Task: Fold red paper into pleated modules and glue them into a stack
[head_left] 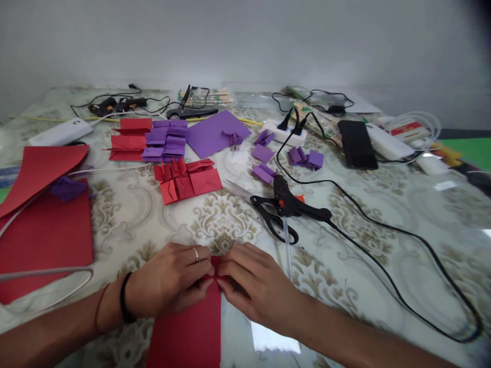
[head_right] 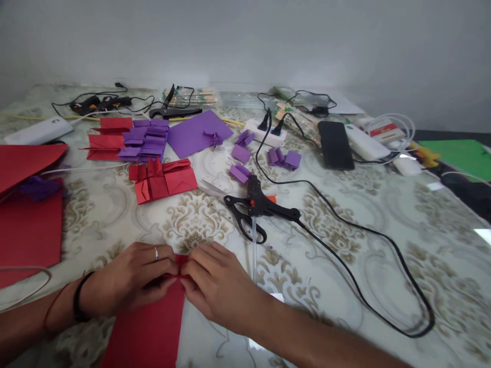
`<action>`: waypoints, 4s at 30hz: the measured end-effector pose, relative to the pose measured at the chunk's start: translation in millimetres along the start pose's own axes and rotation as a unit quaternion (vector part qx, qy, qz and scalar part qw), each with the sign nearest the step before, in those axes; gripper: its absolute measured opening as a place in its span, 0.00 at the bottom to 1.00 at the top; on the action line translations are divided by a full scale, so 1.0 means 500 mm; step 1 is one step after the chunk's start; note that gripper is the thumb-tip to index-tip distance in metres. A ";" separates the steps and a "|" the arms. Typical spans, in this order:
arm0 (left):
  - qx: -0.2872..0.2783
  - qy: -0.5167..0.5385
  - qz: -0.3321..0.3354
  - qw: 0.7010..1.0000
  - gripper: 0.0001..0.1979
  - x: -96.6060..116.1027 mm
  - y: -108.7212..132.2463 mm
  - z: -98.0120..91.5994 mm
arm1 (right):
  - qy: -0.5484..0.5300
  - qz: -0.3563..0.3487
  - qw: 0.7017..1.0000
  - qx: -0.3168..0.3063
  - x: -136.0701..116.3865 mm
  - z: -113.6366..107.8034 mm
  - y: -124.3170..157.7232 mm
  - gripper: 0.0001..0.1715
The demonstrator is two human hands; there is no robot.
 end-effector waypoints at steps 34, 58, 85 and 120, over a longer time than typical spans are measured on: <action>-0.043 0.127 -0.075 0.988 0.08 -0.040 0.003 -0.016 | -0.032 0.054 0.998 0.021 0.027 -0.027 0.018 0.10; -0.037 0.193 -0.063 0.979 0.14 -0.054 0.002 -0.027 | -0.077 0.064 0.994 0.047 0.025 -0.040 0.013 0.10; -0.043 0.149 -0.065 0.986 0.06 -0.050 0.012 -0.007 | -0.085 0.058 0.995 0.009 0.025 -0.031 0.015 0.07; 0.033 -0.054 0.097 0.993 0.08 -0.025 0.008 -0.029 | 0.083 -0.019 0.994 -0.072 -0.005 -0.026 0.008 0.10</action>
Point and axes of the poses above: each hand's wrist, its own y-axis away from the middle knuckle, its own z-axis out of the palm, x = y × z, the point moved 4 cm from there along -y, towards the middle knuckle, and after that the axes turned 13 degrees about -y, right-handed, at the moved point
